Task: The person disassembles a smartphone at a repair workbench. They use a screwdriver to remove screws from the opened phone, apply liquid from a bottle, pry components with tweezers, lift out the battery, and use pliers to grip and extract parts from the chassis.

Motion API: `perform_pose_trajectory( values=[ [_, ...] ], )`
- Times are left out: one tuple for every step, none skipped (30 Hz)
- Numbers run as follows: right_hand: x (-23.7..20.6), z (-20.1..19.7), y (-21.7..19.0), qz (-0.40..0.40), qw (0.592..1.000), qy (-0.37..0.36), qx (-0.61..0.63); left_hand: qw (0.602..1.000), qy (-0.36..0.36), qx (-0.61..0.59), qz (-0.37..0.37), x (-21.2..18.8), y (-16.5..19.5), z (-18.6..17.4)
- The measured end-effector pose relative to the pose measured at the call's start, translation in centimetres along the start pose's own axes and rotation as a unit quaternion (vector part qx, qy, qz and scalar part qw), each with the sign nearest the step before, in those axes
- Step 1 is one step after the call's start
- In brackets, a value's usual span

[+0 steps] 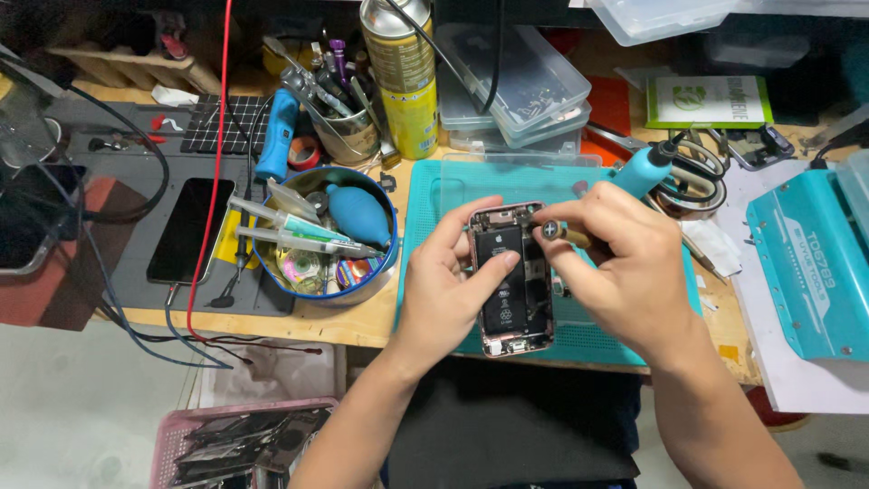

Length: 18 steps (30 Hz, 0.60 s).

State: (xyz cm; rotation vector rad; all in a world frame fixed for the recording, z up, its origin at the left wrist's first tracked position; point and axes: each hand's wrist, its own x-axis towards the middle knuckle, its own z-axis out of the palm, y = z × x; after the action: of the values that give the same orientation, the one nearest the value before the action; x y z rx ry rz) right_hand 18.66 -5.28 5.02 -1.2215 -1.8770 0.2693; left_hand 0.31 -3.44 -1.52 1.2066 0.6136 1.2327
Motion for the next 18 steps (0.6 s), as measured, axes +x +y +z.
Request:
perform_pose_trajectory(
  values=[
    [0.0,0.0,0.0,0.023,1.0,-0.001,0.006,1.0,0.0,-0.025,-0.014,0.3,-0.1,-0.3],
    [0.0,0.0,0.0,0.049,0.999,-0.006,0.007,0.998,0.0,-0.051,-0.027,0.6,-0.2,-0.8],
    [-0.1,0.1,0.1,0.074,0.997,-0.01,0.008,0.996,0.0,-0.076,-0.04,0.9,-0.3,-1.2],
    [-0.2,0.2,0.3,0.099,0.995,-0.014,0.008,0.991,0.006,-0.117,-0.059,1.1,-0.4,-1.6],
    [-0.3,0.3,0.5,0.132,0.991,-0.019,0.03,0.984,0.011,-0.158,-0.078,1.2,-0.4,-1.9],
    [-0.4,0.6,0.8,0.164,0.985,-0.023,0.052,0.975,0.017,-0.199,-0.096,1.3,-0.5,-2.2],
    [-0.6,0.9,1.1,0.196,0.978,-0.026,0.073,0.97,0.012,-0.221,-0.101,1.4,-0.6,-2.5],
    [-0.7,1.0,1.5,0.208,0.972,-0.03,0.109,0.964,0.007,-0.243,-0.106,1.5,-0.6,-2.7],
    [-0.8,1.2,2.0,0.221,0.964,-0.034,0.146,0.958,0.002,-0.264,-0.112,1.5,-0.8,-2.8],
    [-0.9,1.3,2.4,0.233,0.954,-0.039,0.182,0.956,-0.003,-0.27,-0.114,1.4,-0.9,-2.9],
    [-0.9,1.4,3.0,0.235,0.948,-0.03,0.213,0.954,-0.007,-0.276,-0.117,1.3,-1.2,-2.8],
    [-0.8,1.5,3.5,0.236,0.94,-0.021,0.244,0.952,-0.011,-0.282,-0.119,1.1,-1.4,-2.8],
    [-0.8,1.6,4.0,0.237,0.932,-0.012,0.275,0.954,-0.023,-0.277,-0.115,0.9,-1.7,-2.6],
    [-1.0,1.7,4.2,0.248,0.929,-0.001,0.274,0.955,-0.036,-0.273,-0.11,0.6,-1.9,-2.4],
    [-1.1,1.8,4.5,0.259,0.926,0.011,0.273,0.956,-0.049,-0.27,-0.105,0.6,-2.2,-2.2],
    [-1.2,1.8,4.6,0.27,0.923,0.022,0.272,0.961,-0.044,-0.248,-0.111,0.5,-2.4,-2.1],
    [-1.3,1.9,4.8,0.26,0.926,0.022,0.272,0.966,-0.039,-0.227,-0.117,0.5,-2.5,-1.9],
    [-1.3,1.9,4.8,0.249,0.929,0.023,0.272,0.97,-0.035,-0.205,-0.123,0.4,-2.5,-1.9]
  ],
)
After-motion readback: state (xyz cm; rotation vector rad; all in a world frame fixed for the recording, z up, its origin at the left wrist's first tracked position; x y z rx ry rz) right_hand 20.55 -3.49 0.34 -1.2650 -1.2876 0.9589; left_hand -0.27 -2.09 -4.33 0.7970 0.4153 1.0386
